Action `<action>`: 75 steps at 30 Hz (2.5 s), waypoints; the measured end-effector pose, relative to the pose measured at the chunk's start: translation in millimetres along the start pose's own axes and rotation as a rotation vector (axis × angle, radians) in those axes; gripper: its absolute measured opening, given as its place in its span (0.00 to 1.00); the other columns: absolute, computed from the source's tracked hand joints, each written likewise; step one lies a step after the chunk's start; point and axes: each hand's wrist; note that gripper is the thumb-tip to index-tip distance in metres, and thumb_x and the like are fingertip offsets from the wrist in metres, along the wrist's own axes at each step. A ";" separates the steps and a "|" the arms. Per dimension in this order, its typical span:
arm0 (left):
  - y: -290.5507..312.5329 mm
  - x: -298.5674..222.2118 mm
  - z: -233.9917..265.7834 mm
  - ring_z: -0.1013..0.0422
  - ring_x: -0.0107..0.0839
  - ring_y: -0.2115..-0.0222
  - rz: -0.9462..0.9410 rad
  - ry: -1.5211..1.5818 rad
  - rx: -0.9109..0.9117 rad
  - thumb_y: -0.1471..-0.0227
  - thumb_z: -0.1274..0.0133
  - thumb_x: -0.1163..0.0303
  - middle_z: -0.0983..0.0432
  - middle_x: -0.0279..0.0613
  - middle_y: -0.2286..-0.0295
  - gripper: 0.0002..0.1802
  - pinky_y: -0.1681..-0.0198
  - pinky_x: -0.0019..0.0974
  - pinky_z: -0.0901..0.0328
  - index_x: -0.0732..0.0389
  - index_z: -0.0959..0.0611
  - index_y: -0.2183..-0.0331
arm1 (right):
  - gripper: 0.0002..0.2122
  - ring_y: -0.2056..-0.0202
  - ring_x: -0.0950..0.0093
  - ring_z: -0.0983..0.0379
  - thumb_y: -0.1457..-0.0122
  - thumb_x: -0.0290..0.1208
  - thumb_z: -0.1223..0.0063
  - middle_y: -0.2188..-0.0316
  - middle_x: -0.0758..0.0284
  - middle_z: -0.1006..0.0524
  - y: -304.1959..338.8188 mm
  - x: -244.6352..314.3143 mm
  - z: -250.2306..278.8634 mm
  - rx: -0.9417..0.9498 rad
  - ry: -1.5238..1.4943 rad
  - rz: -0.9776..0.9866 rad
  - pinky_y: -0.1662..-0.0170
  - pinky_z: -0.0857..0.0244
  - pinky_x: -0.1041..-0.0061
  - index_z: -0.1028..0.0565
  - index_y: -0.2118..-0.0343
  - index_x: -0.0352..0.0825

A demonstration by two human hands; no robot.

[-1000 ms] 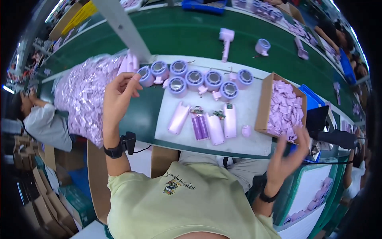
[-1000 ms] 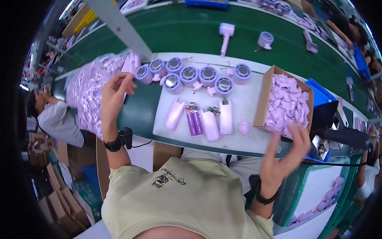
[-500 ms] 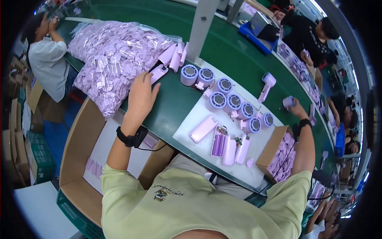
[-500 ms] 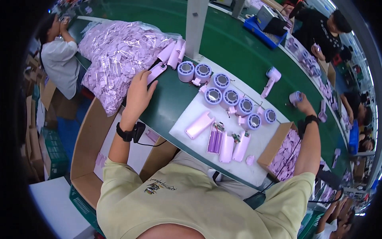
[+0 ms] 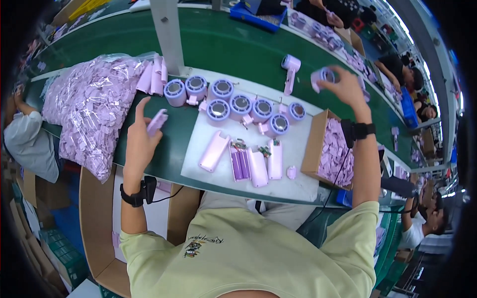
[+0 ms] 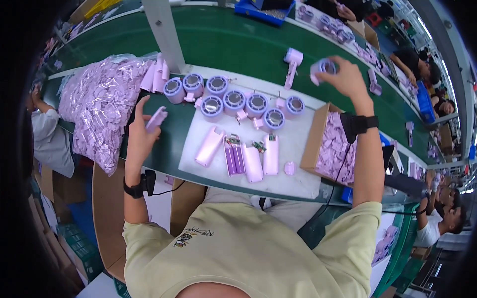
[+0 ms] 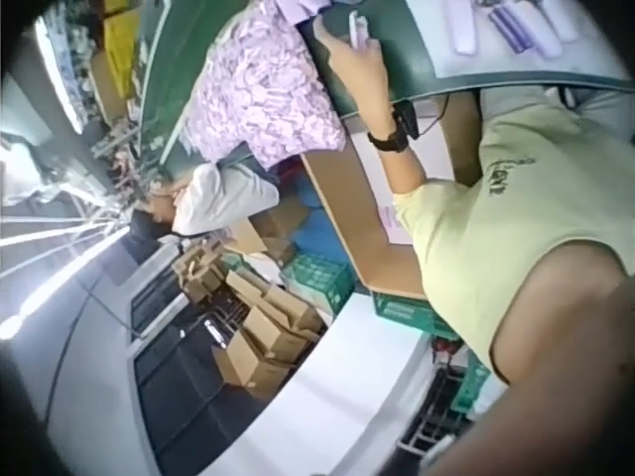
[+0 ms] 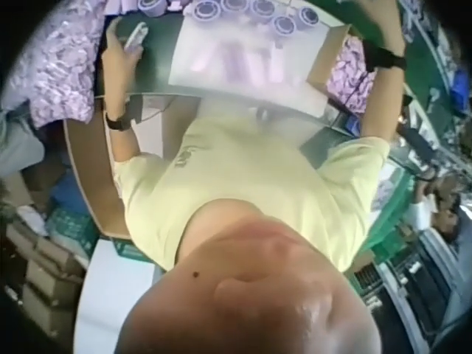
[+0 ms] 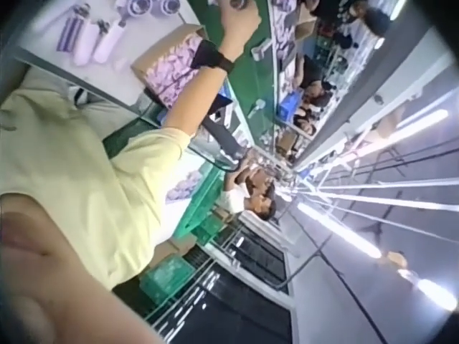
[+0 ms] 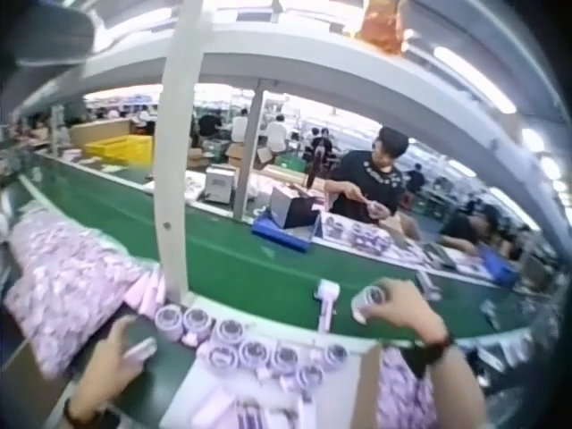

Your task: Assembling small handheld electric fans on a production line.

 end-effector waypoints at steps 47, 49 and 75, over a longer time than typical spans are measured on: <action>88.9 -127.0 -156.8 0.26 0.37 0.57 -0.054 1.098 1.144 0.36 0.66 0.70 0.32 0.49 0.47 0.26 0.52 0.37 0.31 0.68 0.44 0.39 | 0.16 0.64 0.60 0.23 0.49 0.35 0.38 0.65 0.54 0.21 162.6 -5.5 -43.6 -0.038 0.022 -0.059 0.60 0.30 0.68 0.21 0.61 0.29; 88.5 -124.4 -155.3 0.26 0.37 0.56 -0.062 1.083 1.147 0.36 0.67 0.71 0.33 0.50 0.47 0.25 0.51 0.37 0.31 0.68 0.43 0.39 | 0.16 0.66 0.60 0.23 0.48 0.35 0.39 0.65 0.54 0.21 163.7 -9.2 -31.7 0.069 -0.028 -0.101 0.61 0.30 0.69 0.21 0.60 0.29; 120.6 -129.9 -175.1 0.32 0.17 0.69 0.200 1.026 1.012 0.36 0.59 0.63 0.28 0.34 0.64 0.21 0.69 0.24 0.36 0.65 0.33 0.46 | 0.12 0.61 0.65 0.24 0.50 0.21 0.38 0.65 0.59 0.21 273.3 139.8 -51.4 -0.471 -0.464 0.129 0.61 0.28 0.75 0.26 0.62 0.28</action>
Point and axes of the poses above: each hand's wrist, its own y-axis away from the middle knuckle, its own z-axis out of the back of the hand, x = y × z
